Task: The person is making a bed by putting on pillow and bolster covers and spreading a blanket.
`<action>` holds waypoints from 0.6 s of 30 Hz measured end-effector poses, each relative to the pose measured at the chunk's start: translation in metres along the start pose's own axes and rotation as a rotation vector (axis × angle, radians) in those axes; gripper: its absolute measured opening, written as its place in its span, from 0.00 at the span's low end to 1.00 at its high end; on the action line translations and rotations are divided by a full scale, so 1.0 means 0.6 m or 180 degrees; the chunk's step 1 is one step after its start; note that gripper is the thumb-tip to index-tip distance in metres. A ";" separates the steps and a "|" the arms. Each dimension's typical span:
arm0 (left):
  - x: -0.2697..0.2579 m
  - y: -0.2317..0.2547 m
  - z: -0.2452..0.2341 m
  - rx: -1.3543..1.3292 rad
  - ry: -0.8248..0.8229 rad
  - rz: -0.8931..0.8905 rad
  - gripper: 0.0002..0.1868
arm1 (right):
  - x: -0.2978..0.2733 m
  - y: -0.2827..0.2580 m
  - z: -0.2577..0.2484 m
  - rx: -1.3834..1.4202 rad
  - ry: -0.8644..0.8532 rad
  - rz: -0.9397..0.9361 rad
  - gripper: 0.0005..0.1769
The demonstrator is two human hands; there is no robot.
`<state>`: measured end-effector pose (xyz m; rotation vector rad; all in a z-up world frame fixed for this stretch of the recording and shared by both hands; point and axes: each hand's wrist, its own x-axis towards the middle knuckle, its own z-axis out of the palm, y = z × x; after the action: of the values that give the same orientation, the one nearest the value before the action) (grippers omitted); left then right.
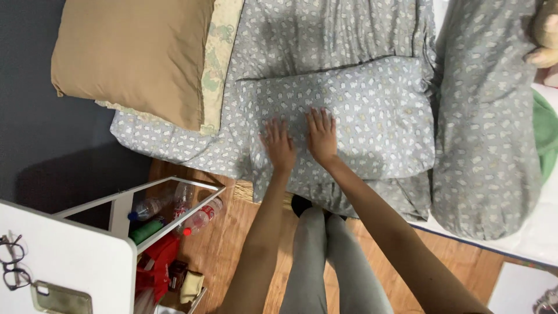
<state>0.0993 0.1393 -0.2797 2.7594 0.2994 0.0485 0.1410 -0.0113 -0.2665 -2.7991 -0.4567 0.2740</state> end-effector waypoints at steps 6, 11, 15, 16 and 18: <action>-0.021 -0.009 0.077 0.0049 -0.0113 -0.0016 0.33 | 0.004 0.019 0.072 -0.0027 0.0483 -0.0416 0.37; -0.004 -0.041 0.154 0.0216 0.0031 -0.0014 0.33 | 0.040 0.033 0.130 0.0270 0.0451 -0.0379 0.37; 0.048 -0.059 0.202 0.0379 0.0156 -0.0019 0.33 | 0.092 0.046 0.167 0.0203 0.0274 -0.0403 0.38; 0.064 -0.059 0.205 0.0381 0.0150 -0.0022 0.33 | 0.113 0.048 0.164 0.0206 0.0268 -0.0402 0.38; 0.087 -0.057 0.205 0.0364 0.0150 0.0019 0.33 | 0.143 0.048 0.154 0.0010 0.0351 -0.0519 0.39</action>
<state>0.1525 0.1383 -0.4068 2.8760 0.3156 0.1009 0.2078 0.0149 -0.3741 -2.7364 -0.6527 0.0845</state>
